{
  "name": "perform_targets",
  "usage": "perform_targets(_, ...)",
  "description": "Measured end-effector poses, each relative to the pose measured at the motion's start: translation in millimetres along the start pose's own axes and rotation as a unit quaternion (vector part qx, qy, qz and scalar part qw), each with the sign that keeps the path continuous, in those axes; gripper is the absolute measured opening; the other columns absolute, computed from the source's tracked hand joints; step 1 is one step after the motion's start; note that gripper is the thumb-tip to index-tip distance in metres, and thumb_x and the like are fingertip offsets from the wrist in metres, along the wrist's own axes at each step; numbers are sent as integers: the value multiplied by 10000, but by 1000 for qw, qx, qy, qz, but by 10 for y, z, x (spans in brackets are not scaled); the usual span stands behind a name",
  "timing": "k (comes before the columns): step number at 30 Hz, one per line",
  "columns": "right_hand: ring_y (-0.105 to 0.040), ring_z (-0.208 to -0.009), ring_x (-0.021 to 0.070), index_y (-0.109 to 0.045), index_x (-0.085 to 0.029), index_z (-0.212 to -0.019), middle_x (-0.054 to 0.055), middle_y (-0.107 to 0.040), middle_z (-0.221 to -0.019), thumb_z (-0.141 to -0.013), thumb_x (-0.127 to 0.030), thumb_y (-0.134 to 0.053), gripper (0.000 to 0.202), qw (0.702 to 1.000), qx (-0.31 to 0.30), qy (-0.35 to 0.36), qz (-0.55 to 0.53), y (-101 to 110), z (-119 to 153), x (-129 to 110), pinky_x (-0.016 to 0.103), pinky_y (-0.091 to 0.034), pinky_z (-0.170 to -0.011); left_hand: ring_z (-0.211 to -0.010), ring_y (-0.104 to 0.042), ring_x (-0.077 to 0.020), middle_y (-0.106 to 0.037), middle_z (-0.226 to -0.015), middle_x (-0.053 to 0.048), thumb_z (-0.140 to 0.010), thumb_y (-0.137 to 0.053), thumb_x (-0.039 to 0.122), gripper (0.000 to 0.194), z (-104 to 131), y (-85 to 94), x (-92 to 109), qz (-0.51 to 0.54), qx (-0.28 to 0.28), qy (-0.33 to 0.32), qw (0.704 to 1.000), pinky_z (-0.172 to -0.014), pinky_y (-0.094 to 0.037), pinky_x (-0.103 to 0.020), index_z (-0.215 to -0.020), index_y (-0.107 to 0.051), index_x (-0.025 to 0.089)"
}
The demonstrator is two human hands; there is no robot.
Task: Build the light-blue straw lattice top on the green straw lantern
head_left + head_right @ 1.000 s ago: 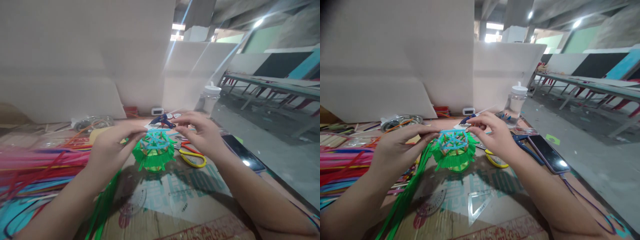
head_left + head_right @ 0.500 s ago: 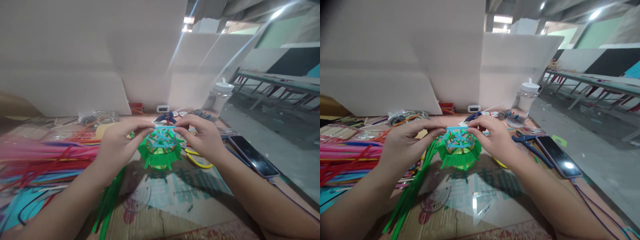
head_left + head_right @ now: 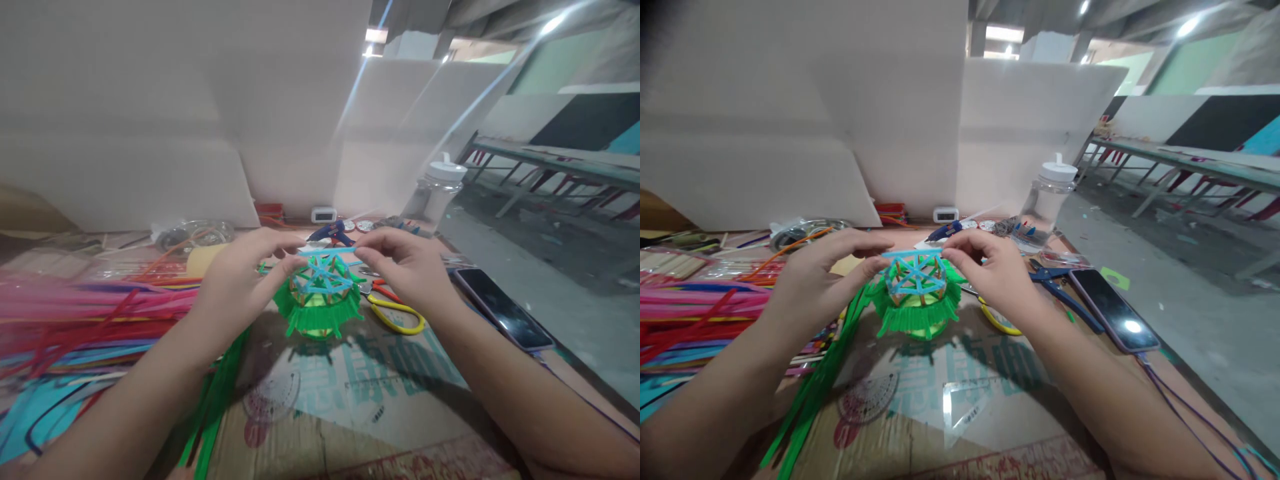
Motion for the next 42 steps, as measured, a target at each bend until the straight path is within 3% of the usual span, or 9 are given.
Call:
perform_targets(5,-483,-512,92,-551,-225,-851,30,-751,-826,-900,-475,-669,281,966,-32,-111,-231,-82,76,-39,249,-408,-482,-967,-652,-218,-730,-998,-25,-949,-640,363,174,13,23,109,-18,21,-3,1000,-853,-502,-359,-1038,-752,265)
perform_targets(14,-509,-520,89,-576,-221,-825,-30,-637,-663,-863,-457,-714,276,954,-74,-97,-274,-231,167,-232,234,-413,-485,-862,-644,-200,-730,-881,-8,-939,-665,276,90,101,16,429,-17,57,-69,996,-790,-477,-347,-937,-755,269)
perform_targets(18,-557,-559,97,-652,-207,-847,-14,-659,-716,-877,-364,-687,163,982,-43,-60,-175,-123,115,-213,246,-435,-516,-900,-631,-230,-709,-925,-31,-964,-593,303,134,51,92,299,-74,40,-66,994,-810,-458,-371,-930,-711,249)
perform_targets(23,-658,-762,164,-732,-194,-838,40,-750,-834,-879,-228,-644,104,998,42,-1,44,139,-18,-72,299,-493,-678,-725,-578,-235,-582,-679,-40,-982,-445,363,370,-94,252,-280,-155,23,18,988,-701,-450,-368,-660,-581,243)
perform_targets(26,-652,-734,173,-739,-180,-833,51,-756,-831,-874,-277,-659,132,998,21,-23,46,85,-59,50,302,-485,-652,-839,-637,-239,-683,-962,-78,-914,-564,379,228,-121,270,-480,-100,25,68,992,-737,-499,-353,-1009,-689,213)
perform_targets(28,-634,-708,164,-740,-178,-828,48,-750,-823,-867,-287,-671,134,999,1,-24,44,0,-54,69,294,-471,-635,-889,-659,-232,-712,-1050,-76,-912,-586,418,296,-107,217,-469,-63,-16,101,993,-743,-509,-330,-1089,-705,214)
perform_targets(31,-581,-644,136,-730,-179,-777,24,-719,-751,-853,-235,-677,108,998,-18,-6,57,-94,-33,27,272,-434,-602,-915,-673,-220,-753,-981,-36,-938,-561,489,326,-70,137,-335,-35,-87,133,987,-769,-505,-305,-930,-761,231)
perform_targets(35,-536,-598,116,-718,-179,-748,5,-688,-700,-848,-207,-685,109,997,-24,4,71,-114,-28,0,261,-395,-574,-958,-685,-225,-771,-1007,-23,-920,-586,510,333,-65,109,-209,-13,-116,122,986,-815,-498,-313,-906,-779,238)
perform_targets(42,-583,-645,133,-726,-175,-790,24,-713,-764,-858,-226,-687,94,995,-37,1,96,-100,-36,85,272,-418,-606,-865,-686,-201,-777,-931,0,-908,-595,438,265,-78,55,-258,7,-148,149,978,-745,-498,-286,-926,-762,234)
Point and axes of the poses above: each hand's wrist, its own z-axis away from the middle knuckle, its own y-axis out of the back of the hand, x = y × z, the point moved 5 cm from there along -z, towards the middle knuckle
